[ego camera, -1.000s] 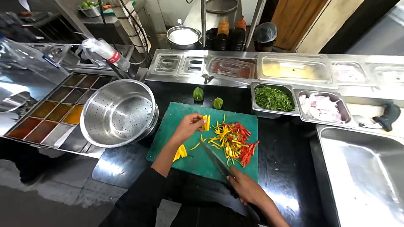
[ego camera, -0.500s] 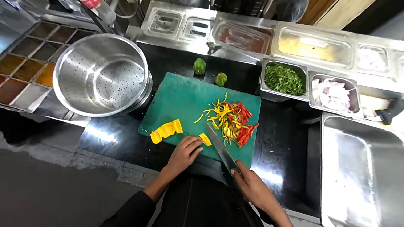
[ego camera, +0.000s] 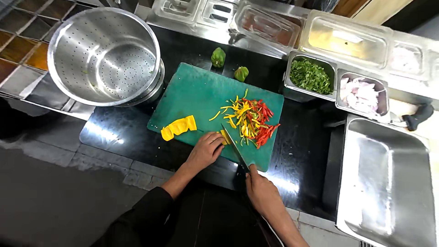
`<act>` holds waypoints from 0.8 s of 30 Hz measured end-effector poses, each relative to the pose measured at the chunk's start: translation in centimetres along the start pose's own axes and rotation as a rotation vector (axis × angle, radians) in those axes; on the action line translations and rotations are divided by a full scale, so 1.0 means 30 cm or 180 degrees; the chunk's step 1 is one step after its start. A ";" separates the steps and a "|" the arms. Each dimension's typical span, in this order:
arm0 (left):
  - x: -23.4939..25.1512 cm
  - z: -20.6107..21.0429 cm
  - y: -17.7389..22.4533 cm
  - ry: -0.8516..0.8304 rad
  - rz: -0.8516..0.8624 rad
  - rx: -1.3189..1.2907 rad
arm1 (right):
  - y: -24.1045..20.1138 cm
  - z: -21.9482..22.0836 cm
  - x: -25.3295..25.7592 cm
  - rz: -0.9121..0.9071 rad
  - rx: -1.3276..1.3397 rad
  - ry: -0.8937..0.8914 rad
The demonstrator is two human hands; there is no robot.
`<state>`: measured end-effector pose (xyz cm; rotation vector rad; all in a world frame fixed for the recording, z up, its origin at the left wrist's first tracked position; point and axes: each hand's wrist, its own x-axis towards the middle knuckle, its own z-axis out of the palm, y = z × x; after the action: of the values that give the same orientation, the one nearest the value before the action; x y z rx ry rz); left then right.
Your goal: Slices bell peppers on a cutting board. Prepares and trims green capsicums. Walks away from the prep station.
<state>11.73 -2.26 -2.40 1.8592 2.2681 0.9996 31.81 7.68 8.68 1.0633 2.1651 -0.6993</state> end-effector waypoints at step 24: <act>0.002 -0.006 -0.043 0.0306 0.0060 -0.0344 | -0.032 0.014 -0.039 -0.0005 0.0145 -0.0037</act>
<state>10.52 -2.38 -2.89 1.8307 2.2018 1.2138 31.71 6.31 9.41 1.0783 2.1496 -0.7572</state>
